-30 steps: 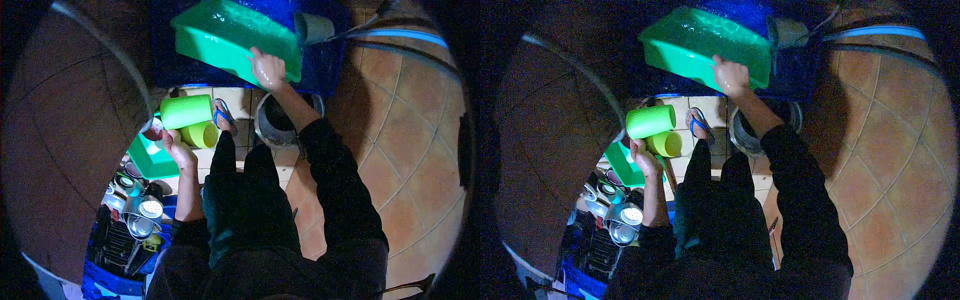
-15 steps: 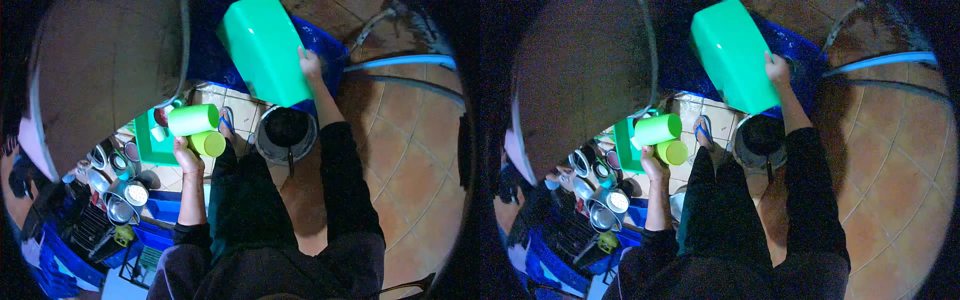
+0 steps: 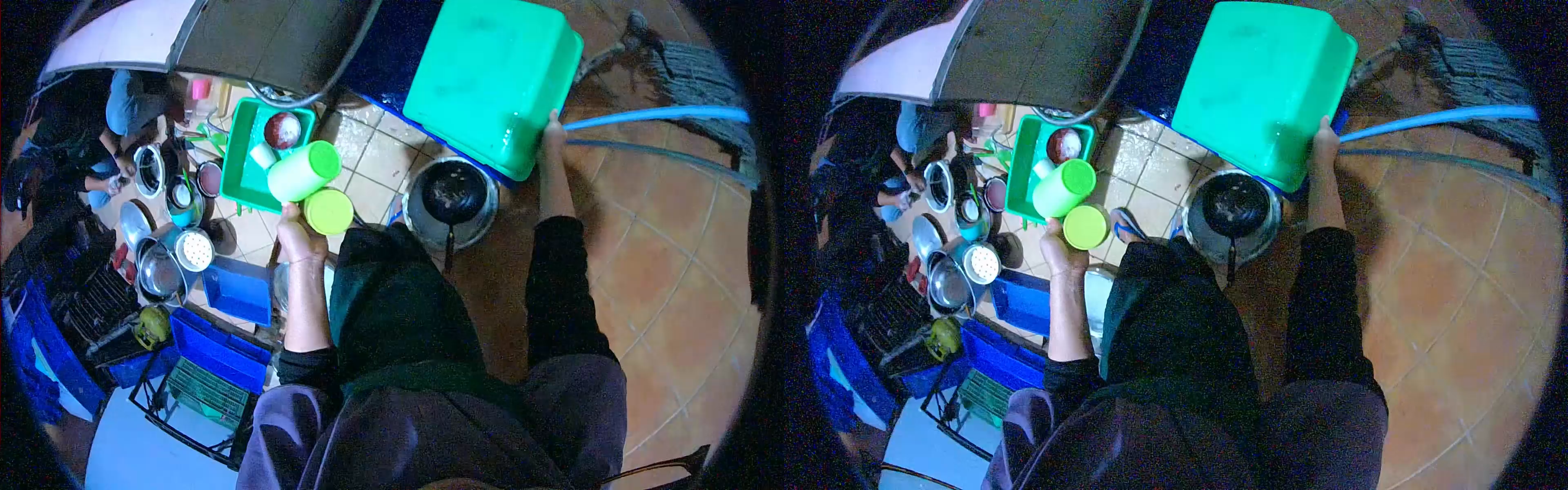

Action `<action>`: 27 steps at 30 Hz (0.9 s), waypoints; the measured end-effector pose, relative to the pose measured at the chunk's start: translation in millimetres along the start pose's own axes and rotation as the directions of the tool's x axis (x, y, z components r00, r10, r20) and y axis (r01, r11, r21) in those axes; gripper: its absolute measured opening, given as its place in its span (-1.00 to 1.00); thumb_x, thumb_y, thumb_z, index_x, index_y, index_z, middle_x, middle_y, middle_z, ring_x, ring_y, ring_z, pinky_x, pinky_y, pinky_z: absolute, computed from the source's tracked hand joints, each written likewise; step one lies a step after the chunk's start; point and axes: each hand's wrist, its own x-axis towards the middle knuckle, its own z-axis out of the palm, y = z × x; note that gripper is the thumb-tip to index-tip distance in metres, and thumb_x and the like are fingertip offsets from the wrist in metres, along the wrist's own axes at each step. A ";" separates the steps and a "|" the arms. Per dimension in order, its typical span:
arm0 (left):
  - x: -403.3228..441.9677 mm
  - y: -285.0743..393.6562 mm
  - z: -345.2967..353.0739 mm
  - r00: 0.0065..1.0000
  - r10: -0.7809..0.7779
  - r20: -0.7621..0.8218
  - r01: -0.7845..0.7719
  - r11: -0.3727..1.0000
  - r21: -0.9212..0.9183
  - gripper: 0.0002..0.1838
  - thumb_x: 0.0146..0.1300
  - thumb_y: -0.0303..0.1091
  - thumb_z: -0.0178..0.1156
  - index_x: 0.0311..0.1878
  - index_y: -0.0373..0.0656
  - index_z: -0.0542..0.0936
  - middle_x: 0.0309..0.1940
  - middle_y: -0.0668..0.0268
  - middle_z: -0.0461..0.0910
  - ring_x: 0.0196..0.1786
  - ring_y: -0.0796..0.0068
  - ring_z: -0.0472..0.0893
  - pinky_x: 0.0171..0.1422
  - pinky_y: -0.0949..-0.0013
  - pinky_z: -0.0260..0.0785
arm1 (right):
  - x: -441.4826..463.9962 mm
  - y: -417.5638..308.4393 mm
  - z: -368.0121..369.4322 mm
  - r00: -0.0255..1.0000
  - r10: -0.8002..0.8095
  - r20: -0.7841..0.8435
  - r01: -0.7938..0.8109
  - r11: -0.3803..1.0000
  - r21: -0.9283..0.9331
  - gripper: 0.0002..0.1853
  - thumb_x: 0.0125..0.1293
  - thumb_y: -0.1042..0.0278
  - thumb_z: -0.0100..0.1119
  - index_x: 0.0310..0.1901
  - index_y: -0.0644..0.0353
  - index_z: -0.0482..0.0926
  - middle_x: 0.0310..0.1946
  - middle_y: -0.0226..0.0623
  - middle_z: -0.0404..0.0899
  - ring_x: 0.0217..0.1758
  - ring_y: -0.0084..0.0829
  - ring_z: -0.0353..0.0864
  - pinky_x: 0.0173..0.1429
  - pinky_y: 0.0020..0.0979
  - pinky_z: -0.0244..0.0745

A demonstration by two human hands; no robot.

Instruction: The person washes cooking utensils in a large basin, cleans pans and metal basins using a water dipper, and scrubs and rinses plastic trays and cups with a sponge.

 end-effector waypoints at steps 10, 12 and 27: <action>-59.2 50.4 -47.5 0.996 -0.020 0.091 0.033 0.988 -0.150 -0.62 0.38 -0.22 -0.32 0.10 -0.24 0.30 0.00 0.19 0.41 0.04 0.29 0.42 0.16 0.23 0.26 | -202.3 -120.7 9.2 0.751 -0.301 0.588 0.432 0.897 -0.092 -0.66 0.23 0.12 0.09 -0.24 0.30 0.54 -0.41 -0.30 0.58 -0.35 -0.54 0.51 -0.23 -0.45 0.40; -72.5 65.6 -60.5 0.996 0.023 0.082 -0.007 0.983 -0.183 -0.62 0.38 -0.22 -0.31 0.10 -0.25 0.30 0.01 0.19 0.41 0.05 0.29 0.41 0.17 0.23 0.24 | -255.9 -134.4 7.8 0.644 -0.377 0.665 0.590 0.799 -0.119 -0.67 0.14 0.15 0.21 -0.21 0.27 0.54 -0.35 -0.28 0.60 -0.31 -0.50 0.55 -0.21 -0.45 0.43; -195.7 175.7 -143.9 0.468 0.597 0.651 -0.581 -0.347 0.736 -0.94 0.05 -0.40 0.13 -0.37 -0.11 0.51 -0.35 0.19 0.48 -0.47 0.18 0.56 -0.46 0.21 0.38 | -543.6 -157.9 1.5 -0.223 -0.265 0.938 0.965 -0.199 0.174 -0.83 -0.11 0.35 0.14 -0.39 0.04 0.47 -0.52 -0.41 0.43 -0.41 -0.39 0.48 -0.35 -0.36 0.38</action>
